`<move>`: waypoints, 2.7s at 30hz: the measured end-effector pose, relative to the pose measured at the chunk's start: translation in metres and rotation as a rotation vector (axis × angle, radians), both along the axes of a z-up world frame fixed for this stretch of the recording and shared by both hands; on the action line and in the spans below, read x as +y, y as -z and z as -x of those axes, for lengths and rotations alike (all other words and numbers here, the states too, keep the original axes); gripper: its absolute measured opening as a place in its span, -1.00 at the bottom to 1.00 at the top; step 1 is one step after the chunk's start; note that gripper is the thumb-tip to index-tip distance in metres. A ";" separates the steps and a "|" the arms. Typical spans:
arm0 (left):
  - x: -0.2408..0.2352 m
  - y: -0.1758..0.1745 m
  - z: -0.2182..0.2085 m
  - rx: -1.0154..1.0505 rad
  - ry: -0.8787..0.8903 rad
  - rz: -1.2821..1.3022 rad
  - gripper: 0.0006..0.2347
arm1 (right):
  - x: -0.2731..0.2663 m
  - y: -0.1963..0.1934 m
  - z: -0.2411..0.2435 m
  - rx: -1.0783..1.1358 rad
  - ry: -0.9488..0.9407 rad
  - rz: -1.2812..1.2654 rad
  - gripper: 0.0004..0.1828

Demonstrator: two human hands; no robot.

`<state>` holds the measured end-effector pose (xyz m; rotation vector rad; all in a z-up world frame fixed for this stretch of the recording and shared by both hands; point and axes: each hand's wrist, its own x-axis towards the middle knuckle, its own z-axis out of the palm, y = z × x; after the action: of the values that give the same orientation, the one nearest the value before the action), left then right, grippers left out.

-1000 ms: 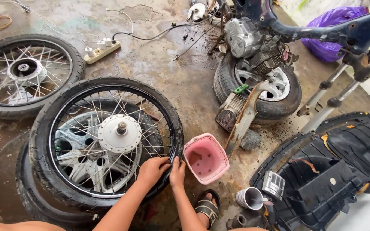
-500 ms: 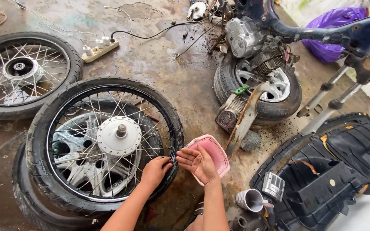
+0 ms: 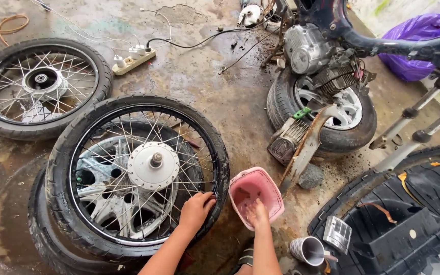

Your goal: The person is working on a motorcycle wheel, using a tool to pry and adjust the tire bead around the rim. They repeatedly press the tire into the rim and use a small tool to manipulate the bead, occasionally dipping the tool into a pink container.

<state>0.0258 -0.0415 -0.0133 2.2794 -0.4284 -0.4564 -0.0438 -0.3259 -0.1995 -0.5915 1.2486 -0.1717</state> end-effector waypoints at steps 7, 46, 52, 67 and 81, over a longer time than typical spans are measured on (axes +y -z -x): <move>0.003 0.009 -0.004 0.022 0.032 0.038 -0.75 | 0.053 -0.149 -0.032 -0.266 -0.339 -0.102 -0.52; 0.024 0.037 0.021 -0.558 0.052 -0.402 -0.73 | 0.154 -0.198 -0.033 -0.165 -0.405 0.276 -0.50; -0.012 0.052 -0.004 -0.738 -0.009 -0.230 -0.72 | 0.135 -0.118 -0.038 -0.196 -0.364 0.328 -0.45; 0.009 0.032 0.010 -0.800 -0.007 -0.173 -0.73 | 0.125 -0.089 -0.026 -0.440 -0.249 0.039 -0.17; 0.033 0.028 0.029 -0.687 0.004 -0.262 -0.69 | 0.124 -0.086 -0.028 -0.468 -0.285 0.008 -0.13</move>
<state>-0.0034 -0.0089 -0.0417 2.6541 -0.7414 0.3120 -0.0159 -0.2016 -0.1131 -0.6825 0.7031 -0.0697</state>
